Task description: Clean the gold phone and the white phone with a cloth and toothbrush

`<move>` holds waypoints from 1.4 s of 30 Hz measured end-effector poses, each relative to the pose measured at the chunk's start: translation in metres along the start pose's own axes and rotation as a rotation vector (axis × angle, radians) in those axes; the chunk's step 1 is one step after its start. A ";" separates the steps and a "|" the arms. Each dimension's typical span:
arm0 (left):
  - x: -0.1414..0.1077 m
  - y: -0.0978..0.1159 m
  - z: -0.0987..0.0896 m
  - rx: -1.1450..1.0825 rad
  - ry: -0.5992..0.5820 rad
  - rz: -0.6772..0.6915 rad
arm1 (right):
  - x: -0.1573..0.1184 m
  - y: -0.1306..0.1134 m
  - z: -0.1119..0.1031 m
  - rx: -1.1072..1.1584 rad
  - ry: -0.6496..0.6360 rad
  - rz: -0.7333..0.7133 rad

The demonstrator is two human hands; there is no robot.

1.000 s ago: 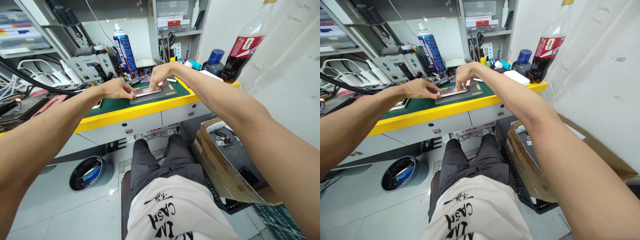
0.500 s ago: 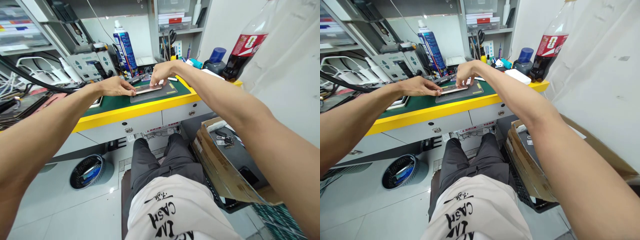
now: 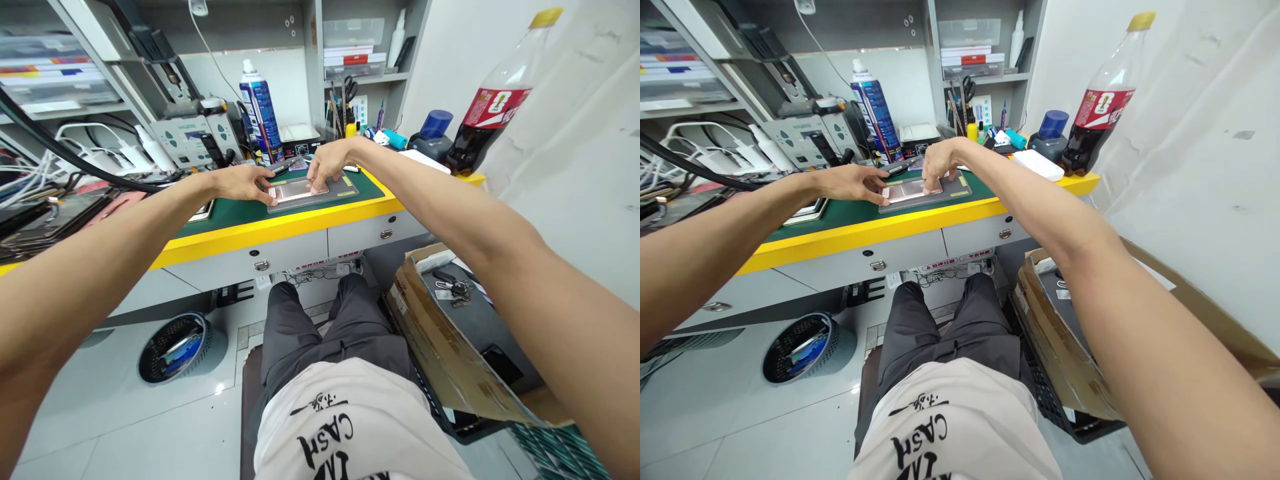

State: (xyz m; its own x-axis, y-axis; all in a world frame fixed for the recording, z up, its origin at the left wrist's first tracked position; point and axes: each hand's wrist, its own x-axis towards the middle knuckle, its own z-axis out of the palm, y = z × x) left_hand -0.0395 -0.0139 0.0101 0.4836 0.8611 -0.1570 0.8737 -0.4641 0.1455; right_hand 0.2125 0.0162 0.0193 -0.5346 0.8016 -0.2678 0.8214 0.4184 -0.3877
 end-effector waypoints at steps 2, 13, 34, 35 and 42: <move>0.003 0.004 -0.002 0.000 -0.016 -0.009 | 0.002 -0.002 0.000 -0.039 -0.012 0.006; -0.009 0.010 -0.001 0.131 0.345 0.101 | -0.009 0.000 -0.004 -0.195 0.228 -0.211; -0.041 -0.004 0.037 0.318 0.297 0.348 | -0.041 0.006 0.032 -0.360 0.261 -0.269; -0.041 -0.004 0.036 0.323 0.293 0.342 | -0.042 0.005 0.032 -0.339 0.267 -0.269; -0.045 -0.012 0.037 0.312 0.267 0.319 | -0.037 0.009 0.037 -0.329 0.305 -0.299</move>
State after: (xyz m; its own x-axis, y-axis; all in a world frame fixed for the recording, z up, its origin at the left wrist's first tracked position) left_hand -0.0694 -0.0546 -0.0209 0.7340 0.6704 0.1088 0.6786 -0.7172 -0.1589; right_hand 0.2328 -0.0256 -0.0065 -0.7129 0.6942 0.0997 0.6873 0.7198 -0.0976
